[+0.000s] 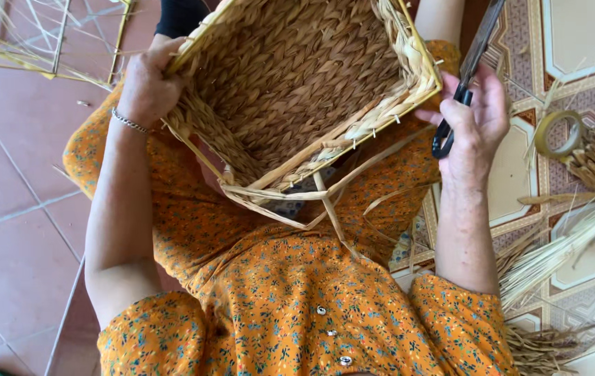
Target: The person trims excess dried palm leaves from a woven basket using scissors, then tucks and weaves the remaining strands into the basket's rim to finish the edge. The basket is rotated and adjusted throughout the process.
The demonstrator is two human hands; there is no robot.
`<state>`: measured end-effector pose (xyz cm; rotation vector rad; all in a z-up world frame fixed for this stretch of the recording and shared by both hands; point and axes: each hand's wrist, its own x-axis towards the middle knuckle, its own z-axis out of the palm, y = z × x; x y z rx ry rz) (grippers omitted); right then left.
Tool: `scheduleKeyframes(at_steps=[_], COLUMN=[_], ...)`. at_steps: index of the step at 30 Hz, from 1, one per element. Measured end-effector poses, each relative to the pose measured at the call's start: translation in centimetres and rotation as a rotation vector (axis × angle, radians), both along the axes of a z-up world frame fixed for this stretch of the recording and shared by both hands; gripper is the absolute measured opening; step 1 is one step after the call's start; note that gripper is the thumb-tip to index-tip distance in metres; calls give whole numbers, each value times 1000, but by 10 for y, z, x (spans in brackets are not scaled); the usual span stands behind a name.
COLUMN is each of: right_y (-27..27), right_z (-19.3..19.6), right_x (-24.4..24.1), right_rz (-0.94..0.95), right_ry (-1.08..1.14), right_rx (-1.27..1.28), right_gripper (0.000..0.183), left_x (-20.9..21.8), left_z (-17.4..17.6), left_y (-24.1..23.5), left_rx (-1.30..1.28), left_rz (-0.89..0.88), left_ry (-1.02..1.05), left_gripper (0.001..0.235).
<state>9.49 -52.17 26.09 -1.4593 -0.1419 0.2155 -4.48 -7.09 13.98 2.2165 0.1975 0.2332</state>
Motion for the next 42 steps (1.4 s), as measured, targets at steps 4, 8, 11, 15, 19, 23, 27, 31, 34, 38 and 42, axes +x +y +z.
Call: scheduleKeyframes(at_steps=[4, 8, 11, 15, 19, 23, 27, 31, 34, 38, 42], right_y=[-19, -29, -25, -28, -33, -45, -74, -103, -116, -109, -90], right_z=[-24, -44, -46, -40, -27, -10, 14, 52, 86, 111, 130], right_x=[-9, -17, -11, -16, -5, 5, 10, 24, 34, 43, 47], right_rz=[-13, -10, -14, -9, 57, 115, 166, 413, 714, 780, 811], right_ry=[-130, -223, -201, -154, -103, -32, -3, 51, -6, 51, 10], right_rx=[-217, -247, -209, -232, -240, -203, -302, -400, -643, -983, -1404], right_gripper=[63, 58, 61, 59, 63, 56, 51, 56, 67, 64, 64], left_x=[23, 32, 39, 55, 108, 139, 139, 133, 128, 116, 109], left_z=[8, 50, 79, 81, 53, 25, 14, 18, 21, 19, 13], left_y=[-6, -25, -67, -149, -226, -252, -256, -248, -236, -227, -230], left_rx=[73, -36, 835, 320, -204, -422, -626, -745, -1023, -1052, -1065], left_rz=[-9, 34, 176, -111, -551, -672, -627, -529, -490, -422, -368], left_ry=[21, 188, -173, -382, 23, -17, -10, 247, 241, 240, 228], left_gripper=[43, 39, 63, 47, 35, 28, 20, 12, 9, 11, 11])
